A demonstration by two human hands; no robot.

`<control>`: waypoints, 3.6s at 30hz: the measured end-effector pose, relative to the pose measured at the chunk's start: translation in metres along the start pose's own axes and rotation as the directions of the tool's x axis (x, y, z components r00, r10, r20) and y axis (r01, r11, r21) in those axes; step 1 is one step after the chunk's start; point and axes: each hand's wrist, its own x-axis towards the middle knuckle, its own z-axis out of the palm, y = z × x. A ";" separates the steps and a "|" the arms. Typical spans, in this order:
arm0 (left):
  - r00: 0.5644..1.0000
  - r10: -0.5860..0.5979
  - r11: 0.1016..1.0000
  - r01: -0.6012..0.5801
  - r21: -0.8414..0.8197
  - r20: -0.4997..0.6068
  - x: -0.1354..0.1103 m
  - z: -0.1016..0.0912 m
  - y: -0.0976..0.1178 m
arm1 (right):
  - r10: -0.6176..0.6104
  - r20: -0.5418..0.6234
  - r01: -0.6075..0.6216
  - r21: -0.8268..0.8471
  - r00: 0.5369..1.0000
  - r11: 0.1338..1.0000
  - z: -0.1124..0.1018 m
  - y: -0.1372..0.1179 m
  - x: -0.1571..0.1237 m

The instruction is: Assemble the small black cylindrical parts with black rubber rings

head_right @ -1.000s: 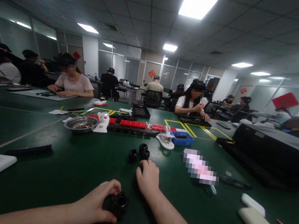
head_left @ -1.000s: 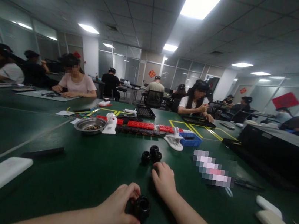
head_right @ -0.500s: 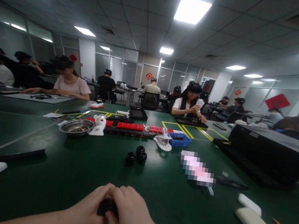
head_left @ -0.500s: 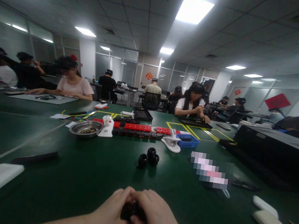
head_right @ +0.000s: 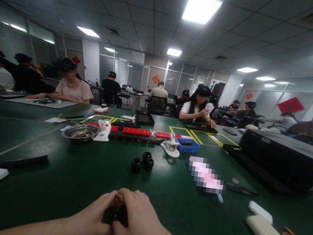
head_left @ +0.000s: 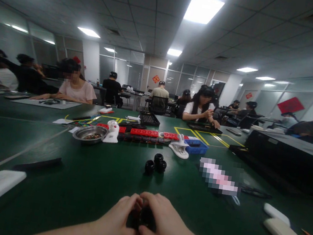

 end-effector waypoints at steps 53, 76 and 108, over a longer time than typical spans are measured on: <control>0.980 0.189 0.967 -0.174 0.185 -0.067 0.003 0.003 -0.005 | 0.162 -0.050 -0.163 -0.016 0.985 0.986 0.007 0.013 0.001; 0.981 0.187 0.966 -0.174 0.189 -0.050 0.004 0.002 -0.008 | 0.083 -0.037 -0.081 0.061 0.996 0.995 0.003 0.011 0.001; 0.986 0.163 0.964 -0.150 0.220 -0.043 0.001 0.002 -0.002 | 0.196 0.023 -0.197 0.038 0.980 0.980 0.000 0.010 -0.002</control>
